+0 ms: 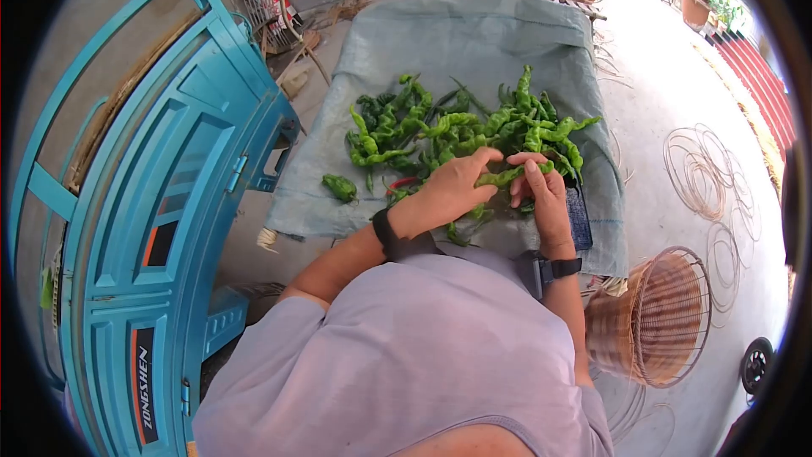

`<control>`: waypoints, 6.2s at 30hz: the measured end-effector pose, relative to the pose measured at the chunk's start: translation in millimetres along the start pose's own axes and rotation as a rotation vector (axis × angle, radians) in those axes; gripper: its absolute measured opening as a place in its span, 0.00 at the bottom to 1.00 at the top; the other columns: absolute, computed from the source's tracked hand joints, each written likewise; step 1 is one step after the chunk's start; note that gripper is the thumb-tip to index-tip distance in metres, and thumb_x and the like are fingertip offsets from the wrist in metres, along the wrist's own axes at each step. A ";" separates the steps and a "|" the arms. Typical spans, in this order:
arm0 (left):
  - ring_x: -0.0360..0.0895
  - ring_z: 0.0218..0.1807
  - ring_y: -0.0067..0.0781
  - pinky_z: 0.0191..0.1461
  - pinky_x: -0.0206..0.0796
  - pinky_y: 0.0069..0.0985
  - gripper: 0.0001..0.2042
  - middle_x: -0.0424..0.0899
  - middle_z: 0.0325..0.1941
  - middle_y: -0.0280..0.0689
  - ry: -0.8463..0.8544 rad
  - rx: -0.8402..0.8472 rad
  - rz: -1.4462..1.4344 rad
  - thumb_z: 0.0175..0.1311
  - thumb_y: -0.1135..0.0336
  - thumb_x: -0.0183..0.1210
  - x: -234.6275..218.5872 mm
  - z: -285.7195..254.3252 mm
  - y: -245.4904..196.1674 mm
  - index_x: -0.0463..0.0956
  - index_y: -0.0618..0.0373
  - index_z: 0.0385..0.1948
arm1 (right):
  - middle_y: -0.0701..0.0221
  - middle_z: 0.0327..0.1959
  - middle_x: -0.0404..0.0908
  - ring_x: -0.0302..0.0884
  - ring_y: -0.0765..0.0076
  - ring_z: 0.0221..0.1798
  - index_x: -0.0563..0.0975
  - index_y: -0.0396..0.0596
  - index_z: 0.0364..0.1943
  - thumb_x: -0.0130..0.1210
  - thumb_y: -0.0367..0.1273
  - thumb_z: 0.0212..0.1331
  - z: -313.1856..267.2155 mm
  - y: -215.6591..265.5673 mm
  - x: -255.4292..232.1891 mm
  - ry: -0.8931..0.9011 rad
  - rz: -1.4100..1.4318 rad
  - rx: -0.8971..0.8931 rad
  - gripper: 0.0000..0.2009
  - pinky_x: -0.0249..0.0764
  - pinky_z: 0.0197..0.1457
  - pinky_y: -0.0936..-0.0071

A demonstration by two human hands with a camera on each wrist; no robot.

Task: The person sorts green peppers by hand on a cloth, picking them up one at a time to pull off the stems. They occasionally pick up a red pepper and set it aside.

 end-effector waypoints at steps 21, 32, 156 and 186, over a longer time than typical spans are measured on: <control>0.83 0.40 0.32 0.38 0.76 0.27 0.24 0.81 0.50 0.49 -0.308 -0.152 -0.300 0.67 0.60 0.60 -84.6 41.1 10.8 0.69 0.60 0.61 | 0.73 0.25 0.72 0.68 0.77 0.22 0.74 0.41 0.50 0.44 0.40 0.71 4.8 5.9 -21.0 -0.133 0.291 -0.166 0.17 0.68 0.26 0.79; 0.72 0.63 0.46 0.62 0.67 0.41 0.26 0.71 0.66 0.48 -0.255 -0.177 0.164 0.66 0.59 0.58 -91.2 52.6 90.4 0.66 0.56 0.65 | 0.73 0.25 0.75 0.70 0.78 0.22 0.76 0.41 0.48 0.46 0.38 0.69 4.6 6.1 -20.2 -0.110 0.332 -0.154 0.15 0.68 0.27 0.82; 0.71 0.54 0.48 0.52 0.67 0.40 0.28 0.70 0.54 0.46 -0.214 0.431 0.703 0.44 0.67 0.69 10.6 -0.2 -16.7 0.73 0.45 0.53 | 0.74 0.29 0.79 0.73 0.82 0.25 0.74 0.44 0.53 0.54 0.41 0.69 -0.2 -20.0 14.5 0.200 -0.300 0.134 0.17 0.68 0.26 0.83; 0.72 0.54 0.47 0.52 0.67 0.40 0.26 0.72 0.52 0.44 -0.246 0.431 0.652 0.46 0.69 0.66 4.6 -0.5 -16.9 0.74 0.47 0.53 | 0.75 0.26 0.79 0.73 0.82 0.24 0.76 0.44 0.40 0.56 0.38 0.67 0.7 -22.2 13.0 0.197 -0.258 0.122 0.11 0.69 0.26 0.82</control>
Point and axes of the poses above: each hand's wrist, its own z-axis towards the middle knuckle, its own x-axis out of the palm, y = z × x, the point moved 8 cm from there along z, towards the middle knuckle
